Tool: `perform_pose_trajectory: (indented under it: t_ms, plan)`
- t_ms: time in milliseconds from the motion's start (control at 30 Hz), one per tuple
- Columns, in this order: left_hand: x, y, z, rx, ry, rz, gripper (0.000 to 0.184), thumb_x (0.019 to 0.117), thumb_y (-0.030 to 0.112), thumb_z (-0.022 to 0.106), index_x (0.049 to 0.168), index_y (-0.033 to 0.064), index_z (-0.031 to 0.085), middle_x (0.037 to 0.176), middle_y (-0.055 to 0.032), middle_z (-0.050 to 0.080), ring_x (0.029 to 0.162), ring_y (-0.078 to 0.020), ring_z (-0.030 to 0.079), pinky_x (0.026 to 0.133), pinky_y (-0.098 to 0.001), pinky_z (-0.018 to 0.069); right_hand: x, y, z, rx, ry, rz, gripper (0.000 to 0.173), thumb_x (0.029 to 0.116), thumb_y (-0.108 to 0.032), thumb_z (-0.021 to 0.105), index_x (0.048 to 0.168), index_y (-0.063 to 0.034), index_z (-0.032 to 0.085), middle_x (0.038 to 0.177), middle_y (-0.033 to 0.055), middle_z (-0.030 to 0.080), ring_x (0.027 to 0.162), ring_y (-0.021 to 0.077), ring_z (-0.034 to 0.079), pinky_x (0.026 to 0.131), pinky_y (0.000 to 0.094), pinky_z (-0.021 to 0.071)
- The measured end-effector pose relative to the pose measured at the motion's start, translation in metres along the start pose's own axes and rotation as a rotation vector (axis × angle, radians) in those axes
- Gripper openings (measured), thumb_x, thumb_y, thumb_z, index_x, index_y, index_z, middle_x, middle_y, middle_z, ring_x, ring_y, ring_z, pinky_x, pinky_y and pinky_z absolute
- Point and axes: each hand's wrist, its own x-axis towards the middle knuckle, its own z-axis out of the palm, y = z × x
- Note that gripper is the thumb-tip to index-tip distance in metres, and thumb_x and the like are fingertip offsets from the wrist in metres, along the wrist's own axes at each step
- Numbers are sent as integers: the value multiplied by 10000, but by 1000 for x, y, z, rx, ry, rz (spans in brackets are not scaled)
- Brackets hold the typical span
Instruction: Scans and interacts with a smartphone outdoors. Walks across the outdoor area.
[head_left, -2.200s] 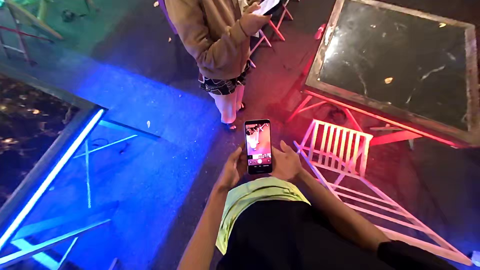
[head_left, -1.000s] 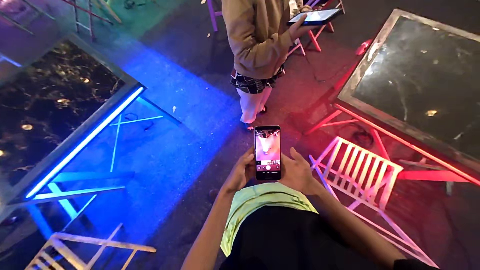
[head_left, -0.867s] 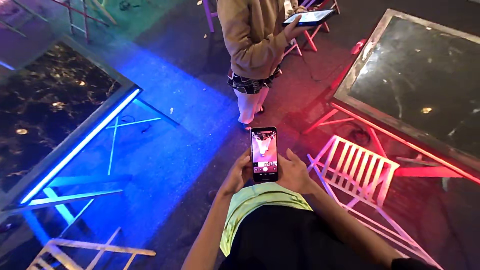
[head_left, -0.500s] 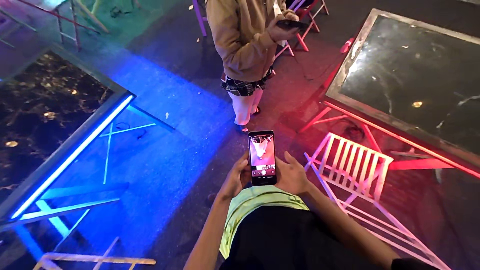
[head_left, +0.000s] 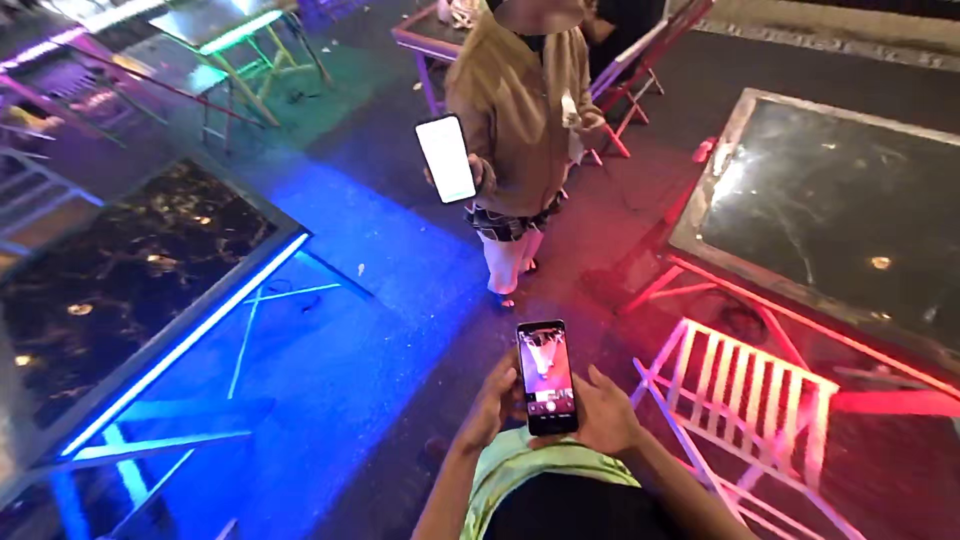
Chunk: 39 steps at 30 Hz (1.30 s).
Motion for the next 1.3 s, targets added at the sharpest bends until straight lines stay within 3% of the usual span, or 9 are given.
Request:
perform_pose_trajectory:
  t_ms: [67,167,267,333,400,567,700,933,1300]
  plan:
    - [-1,5,0,22,-11,43,749,987,616,518,1548,136,387,1287,-120,680,1046,-235,711,745,-372,629,3,-2,1,-38,-14,7,717,934,-685,512,1495,-239,495,1504,175,513,1355,444,504,1003,716,466]
    - [0,22,-3,117,-11,143,565,1093,448,393,1510,71,438,1283,-111,672,1067,-212,696,831,-380,620,18,-14,4,-131,-39,-13,543,967,-397,618,1474,-247,498,1414,184,585,1255,435,587,964,662,521]
    - [14,59,-8,190,55,253,498,1073,465,449,1389,93,551,1132,-29,736,925,-130,723,732,-305,627,61,-42,25,-318,1,-39,621,827,-202,781,1393,-163,528,1273,152,673,1120,361,676,866,572,597]
    - [26,88,-16,217,96,285,433,1075,453,436,1343,150,592,1092,-2,742,920,-116,720,769,-307,623,95,-68,39,-448,-18,-54,637,788,-169,811,1363,-129,540,1237,115,687,1092,298,692,875,518,609]
    - [38,115,-21,214,135,260,474,1055,556,396,1309,212,599,1067,22,738,919,-105,713,801,-312,614,127,-91,50,-573,-92,-107,570,799,-150,782,1332,-182,581,1191,31,703,1054,191,697,878,435,611]
    - [64,159,-31,148,152,184,745,998,731,106,1276,249,600,1055,36,734,946,-96,708,791,-312,613,194,-129,68,-633,-241,-176,495,838,14,605,1294,-165,533,1160,2,708,1036,143,696,874,376,607]
    - [93,180,-43,73,141,164,783,1014,686,50,1394,183,513,1195,-39,708,1103,-174,687,926,-380,593,224,-145,61,-658,-267,-212,519,850,39,591,1328,-135,486,1164,5,702,1053,133,688,910,367,590]
    - [119,182,-46,127,156,139,785,1016,682,57,1429,170,486,1229,-67,698,1125,-217,688,932,-420,597,239,-163,39,-640,-231,-186,521,884,49,593,1354,-121,444,1184,53,692,1068,208,701,896,436,613]
    - [113,167,-49,135,169,114,781,1019,669,54,1349,164,550,1133,-53,732,1026,-177,720,868,-354,617,234,-152,24,-718,-229,-211,450,910,50,589,1324,-103,502,1147,25,714,1040,154,703,905,385,605]
